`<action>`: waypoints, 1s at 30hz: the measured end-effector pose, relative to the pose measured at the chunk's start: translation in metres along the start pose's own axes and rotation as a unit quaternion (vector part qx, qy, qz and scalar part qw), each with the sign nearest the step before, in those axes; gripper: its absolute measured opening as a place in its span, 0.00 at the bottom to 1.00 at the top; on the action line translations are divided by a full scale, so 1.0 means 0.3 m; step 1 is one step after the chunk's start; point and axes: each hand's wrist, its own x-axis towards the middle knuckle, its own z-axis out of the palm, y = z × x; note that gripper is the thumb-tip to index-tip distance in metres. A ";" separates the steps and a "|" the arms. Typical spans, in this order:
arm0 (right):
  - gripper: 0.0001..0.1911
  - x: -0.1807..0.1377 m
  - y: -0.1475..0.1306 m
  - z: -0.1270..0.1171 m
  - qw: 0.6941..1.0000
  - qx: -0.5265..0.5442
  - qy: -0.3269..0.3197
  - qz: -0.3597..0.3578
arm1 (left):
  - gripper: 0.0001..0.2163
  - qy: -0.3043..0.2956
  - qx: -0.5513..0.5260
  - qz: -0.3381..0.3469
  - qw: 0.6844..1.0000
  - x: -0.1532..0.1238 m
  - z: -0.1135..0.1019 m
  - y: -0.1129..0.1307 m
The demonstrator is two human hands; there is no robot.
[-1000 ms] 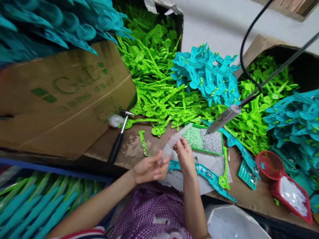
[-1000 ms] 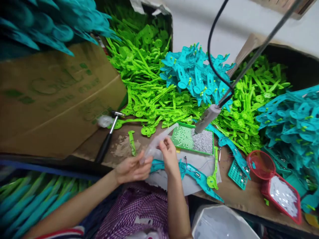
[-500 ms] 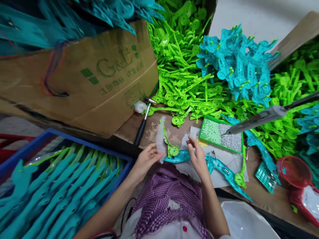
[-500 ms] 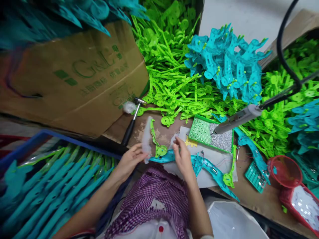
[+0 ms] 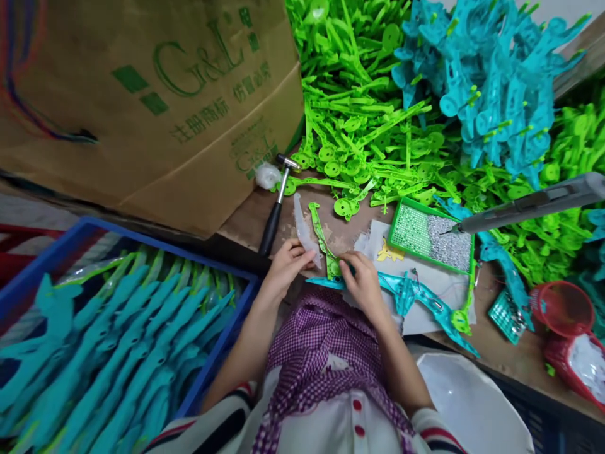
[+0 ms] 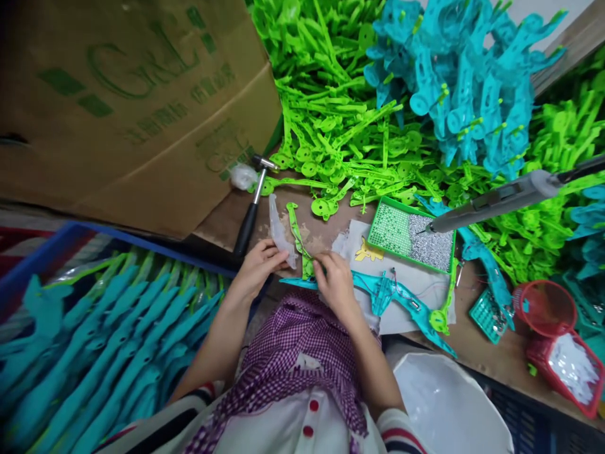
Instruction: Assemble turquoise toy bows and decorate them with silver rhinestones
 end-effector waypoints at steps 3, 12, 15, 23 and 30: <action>0.15 0.005 0.001 0.017 1.000 0.003 -0.001 0.003 | 0.26 -0.033 0.014 -0.015 0.999 0.004 0.013 -0.011; 0.15 0.008 0.020 0.033 1.000 -0.006 0.003 0.000 | 0.27 -0.009 0.005 -0.068 0.998 -0.011 0.042 -0.013; 0.15 0.005 0.020 0.039 1.000 -0.029 0.007 -0.002 | 0.28 0.005 0.015 -0.060 0.998 -0.011 0.042 -0.021; 0.15 0.004 0.020 0.044 0.997 -0.068 0.015 -0.012 | 0.27 -0.021 0.019 -0.061 0.998 -0.015 0.038 -0.027; 0.15 0.003 0.010 0.037 0.995 -0.094 0.002 -0.014 | 0.29 0.010 0.046 -0.054 0.997 -0.001 0.049 -0.019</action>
